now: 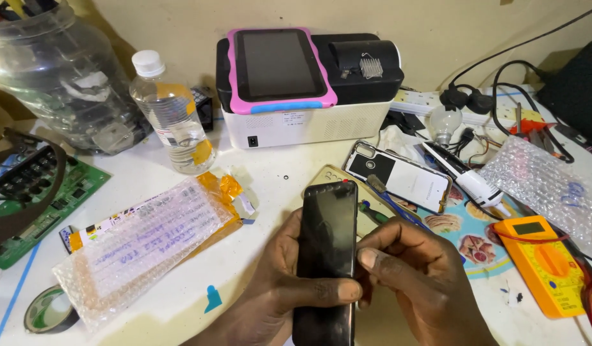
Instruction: Disassembling a smartphone by removing internal screws and a protective plate using a screwdriver to access internal components.
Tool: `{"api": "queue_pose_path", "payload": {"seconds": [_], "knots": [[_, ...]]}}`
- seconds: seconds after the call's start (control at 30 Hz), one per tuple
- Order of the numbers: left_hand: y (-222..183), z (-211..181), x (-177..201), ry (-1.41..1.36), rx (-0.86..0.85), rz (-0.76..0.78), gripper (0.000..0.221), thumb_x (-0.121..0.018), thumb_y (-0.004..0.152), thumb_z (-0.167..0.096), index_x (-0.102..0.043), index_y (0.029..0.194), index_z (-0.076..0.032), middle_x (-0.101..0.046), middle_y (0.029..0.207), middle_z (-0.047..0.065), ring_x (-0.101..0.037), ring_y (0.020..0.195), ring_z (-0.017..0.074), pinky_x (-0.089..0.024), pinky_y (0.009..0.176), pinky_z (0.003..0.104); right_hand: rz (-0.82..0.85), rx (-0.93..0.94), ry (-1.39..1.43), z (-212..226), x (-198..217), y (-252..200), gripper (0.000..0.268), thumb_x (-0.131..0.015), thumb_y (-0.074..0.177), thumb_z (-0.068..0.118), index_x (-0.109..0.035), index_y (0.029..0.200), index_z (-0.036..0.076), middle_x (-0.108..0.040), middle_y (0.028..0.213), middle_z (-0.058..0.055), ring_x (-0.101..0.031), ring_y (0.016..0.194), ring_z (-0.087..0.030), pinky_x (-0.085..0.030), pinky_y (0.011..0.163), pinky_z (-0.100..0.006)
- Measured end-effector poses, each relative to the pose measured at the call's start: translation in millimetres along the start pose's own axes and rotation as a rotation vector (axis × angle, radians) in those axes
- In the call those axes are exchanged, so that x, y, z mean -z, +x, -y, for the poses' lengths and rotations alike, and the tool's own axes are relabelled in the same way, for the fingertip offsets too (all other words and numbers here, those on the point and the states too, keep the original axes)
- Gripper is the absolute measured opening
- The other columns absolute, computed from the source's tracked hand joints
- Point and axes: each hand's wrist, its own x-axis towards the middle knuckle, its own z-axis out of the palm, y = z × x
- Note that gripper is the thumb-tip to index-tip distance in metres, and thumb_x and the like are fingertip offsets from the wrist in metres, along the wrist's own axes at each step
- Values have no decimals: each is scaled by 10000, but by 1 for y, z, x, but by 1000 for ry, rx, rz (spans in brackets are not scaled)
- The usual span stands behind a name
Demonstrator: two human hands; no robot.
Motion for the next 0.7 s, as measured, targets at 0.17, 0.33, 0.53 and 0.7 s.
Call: {"api": "queue_pose_path", "payload": {"seconds": [0.17, 0.33, 0.53, 0.7], "knots": [[1, -2, 0, 35, -5, -43, 676, -842, 579, -2, -556, 1191, 3, -647, 795, 174, -675, 617, 315, -594, 588, 440, 8, 30, -116, 5, -4, -3, 155, -741, 819, 42, -751, 785, -109, -673, 522, -208, -671, 441, -292, -573, 442, -381], [3, 3, 3, 99, -92, -20, 857, -892, 569, -53, -546, 1352, -21, -669, 882, 147, -683, 697, 232, -608, 594, 383, -17, -13, -156, 11, -5, -3, 149, -758, 795, 41, -744, 742, -97, -692, 531, -202, -673, 413, -288, -587, 423, -376], [2, 0, 0, 150, -163, 51, 949, -911, 620, -122, -497, 1469, -29, -725, 976, 157, -719, 747, 220, -621, 680, 348, -7, -18, -243, 16, -3, -2, 153, -761, 792, 55, -739, 703, -68, -708, 540, -183, -708, 436, -281, -588, 463, -365], [1, 1, 1, 203, -168, 2, 904, -911, 598, -120, -526, 1411, -25, -748, 1002, 138, -728, 859, 216, -620, 748, 355, 23, 3, -247, 14, -1, -2, 138, -760, 800, 46, -737, 717, -61, -710, 540, -169, -703, 452, -251, -574, 479, -339]]}}
